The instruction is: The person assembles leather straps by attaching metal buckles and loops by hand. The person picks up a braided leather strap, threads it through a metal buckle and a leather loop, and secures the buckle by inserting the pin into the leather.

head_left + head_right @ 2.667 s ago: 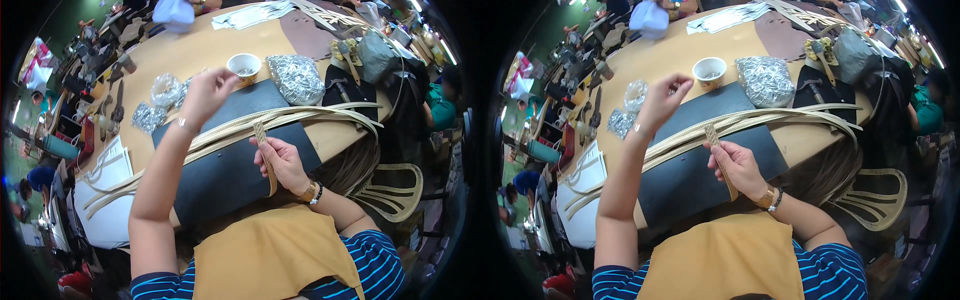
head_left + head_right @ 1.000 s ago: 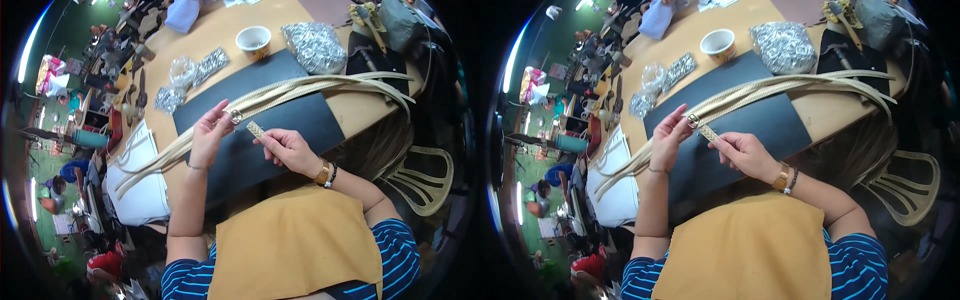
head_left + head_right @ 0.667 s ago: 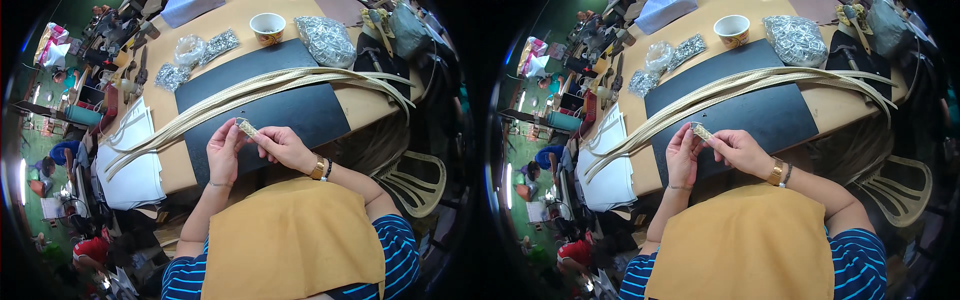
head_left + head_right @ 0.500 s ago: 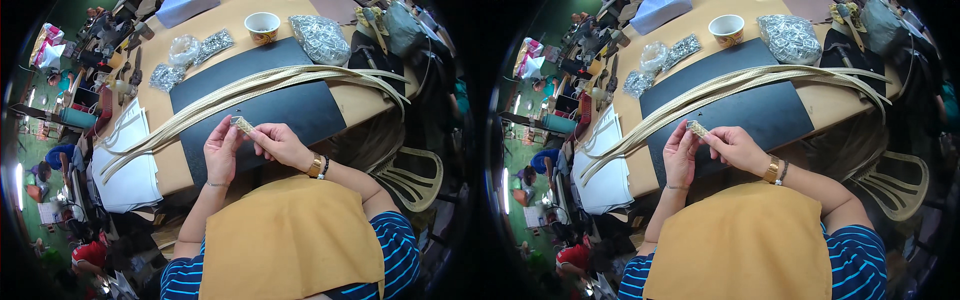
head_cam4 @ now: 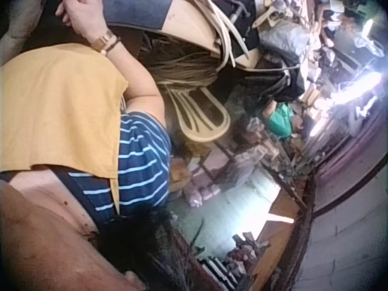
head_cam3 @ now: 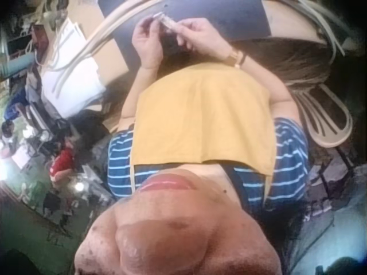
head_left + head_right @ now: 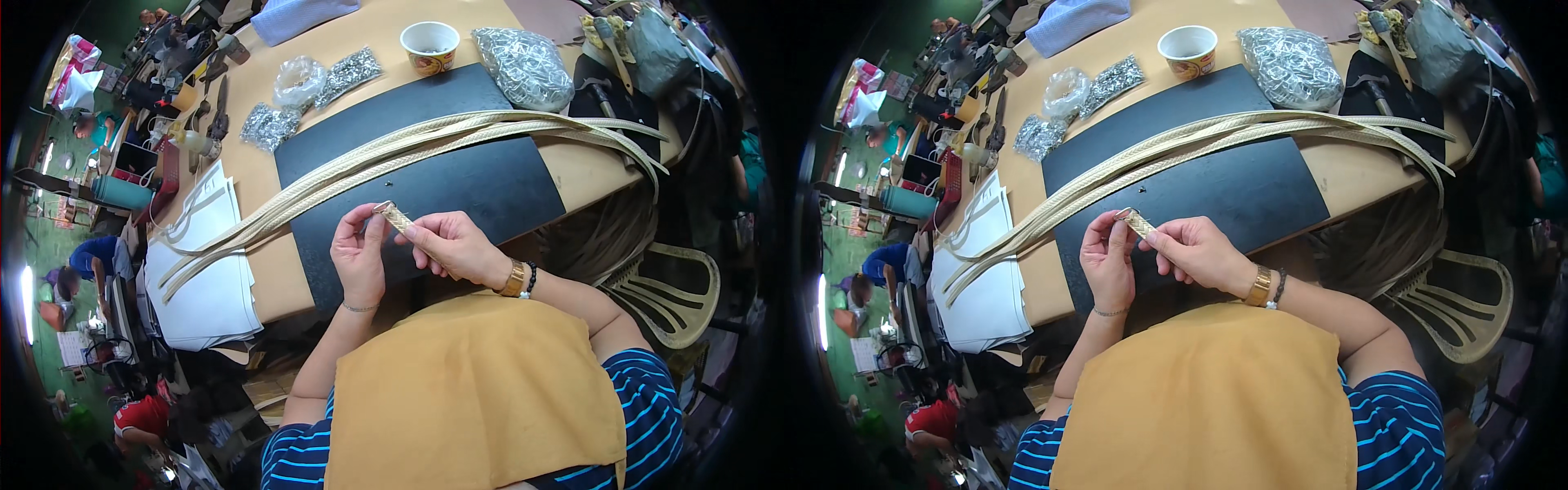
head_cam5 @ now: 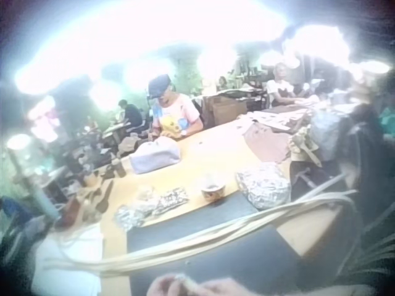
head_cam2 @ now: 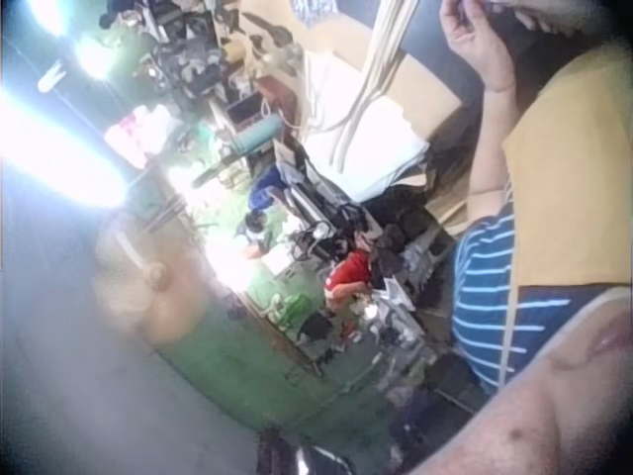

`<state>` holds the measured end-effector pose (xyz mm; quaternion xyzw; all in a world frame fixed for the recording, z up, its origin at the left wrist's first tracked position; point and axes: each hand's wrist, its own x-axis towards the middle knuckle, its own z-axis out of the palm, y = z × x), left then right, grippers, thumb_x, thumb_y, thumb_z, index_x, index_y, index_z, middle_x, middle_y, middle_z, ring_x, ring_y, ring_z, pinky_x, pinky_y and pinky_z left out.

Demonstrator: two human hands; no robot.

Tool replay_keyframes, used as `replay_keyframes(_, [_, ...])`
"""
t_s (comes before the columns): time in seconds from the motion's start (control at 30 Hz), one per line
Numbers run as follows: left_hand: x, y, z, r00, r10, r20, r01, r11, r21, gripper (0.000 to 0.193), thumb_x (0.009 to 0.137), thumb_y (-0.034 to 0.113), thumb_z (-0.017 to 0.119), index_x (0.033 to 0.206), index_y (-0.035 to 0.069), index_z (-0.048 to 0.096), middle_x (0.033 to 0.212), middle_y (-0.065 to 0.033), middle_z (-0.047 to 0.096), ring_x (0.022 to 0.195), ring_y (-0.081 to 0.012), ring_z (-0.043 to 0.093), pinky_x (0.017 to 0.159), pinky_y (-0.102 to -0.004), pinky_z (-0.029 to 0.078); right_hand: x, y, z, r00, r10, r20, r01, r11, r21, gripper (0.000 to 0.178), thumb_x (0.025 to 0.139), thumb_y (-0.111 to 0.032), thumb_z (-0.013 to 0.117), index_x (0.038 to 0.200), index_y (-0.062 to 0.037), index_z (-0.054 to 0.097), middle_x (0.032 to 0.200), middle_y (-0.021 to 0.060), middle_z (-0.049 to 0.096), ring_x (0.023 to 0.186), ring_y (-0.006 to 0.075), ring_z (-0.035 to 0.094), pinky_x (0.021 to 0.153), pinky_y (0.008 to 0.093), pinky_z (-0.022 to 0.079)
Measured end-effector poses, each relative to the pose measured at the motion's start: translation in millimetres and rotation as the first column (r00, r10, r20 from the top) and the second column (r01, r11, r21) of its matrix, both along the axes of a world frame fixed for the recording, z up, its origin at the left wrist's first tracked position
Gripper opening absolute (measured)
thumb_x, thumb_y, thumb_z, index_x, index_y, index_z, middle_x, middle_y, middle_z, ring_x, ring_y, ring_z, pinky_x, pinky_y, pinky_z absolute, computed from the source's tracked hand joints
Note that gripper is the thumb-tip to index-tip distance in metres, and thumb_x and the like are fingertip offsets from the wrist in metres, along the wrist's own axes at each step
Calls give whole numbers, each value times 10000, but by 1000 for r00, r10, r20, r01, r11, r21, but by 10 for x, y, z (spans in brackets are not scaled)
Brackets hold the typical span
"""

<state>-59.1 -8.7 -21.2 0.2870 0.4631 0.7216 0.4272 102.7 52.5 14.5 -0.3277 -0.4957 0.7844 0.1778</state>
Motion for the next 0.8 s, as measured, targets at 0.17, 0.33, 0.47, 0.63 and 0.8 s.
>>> replay_keyframes(0.17, [-11, 50, 68, 972, -33, 232, 47, 997, -55, 195, 934, 55, 620, 1122, 34, 576, 1080, -68, 662, 973, -139, 650, 800, -232, 559, 3, -44, 26, 996, -62, -59, 67, 994, 90, 292, 997, -291, 545, 1027, -35, 683, 653, -29, 595, 505, 12, 493, 460, 158, 399])
replay_keyframes(0.33, [-11, 56, 211, 949, -7, 315, 51, 990, -131, 321, 938, 60, 612, 1240, 83, 508, 1035, -47, 652, 977, -154, 659, 773, -221, 558, 51, -10, -95, 988, -124, -91, 132, 987, 93, 266, 999, -258, 540, 1033, -37, 685, 659, -33, 604, 517, 9, 493, 467, 164, 403])
replay_keyframes(0.47, [-71, 34, 209, 949, -20, 314, 71, 986, -150, 348, 937, 62, 614, 1259, 92, 488, 1020, -40, 649, 966, -151, 663, 775, -221, 557, 47, 6, -106, 988, -125, -95, 133, 987, 88, 265, 999, -258, 540, 1035, -39, 686, 658, -32, 605, 517, 8, 494, 467, 164, 403])
replay_keyframes(0.63, [-84, 2, 261, 913, -142, 383, 208, 969, -135, 360, 926, 74, 633, 1251, 105, 481, 989, -48, 672, 878, -136, 685, 727, -241, 577, 36, 22, -86, 988, -124, -87, 134, 984, 117, 269, 997, -268, 546, 1028, -41, 687, 669, -41, 602, 534, 2, 490, 470, 163, 396])
replay_keyframes(0.8, [-19, 24, 272, 959, -197, 205, 241, 946, -217, 246, 939, 109, 623, 1162, 98, 518, 900, -37, 668, 738, -111, 670, 677, -253, 587, 46, 45, -74, 985, -147, -86, 159, 976, 149, 254, 986, -253, 569, 1051, -33, 678, 684, -50, 602, 549, -1, 488, 485, 164, 397])
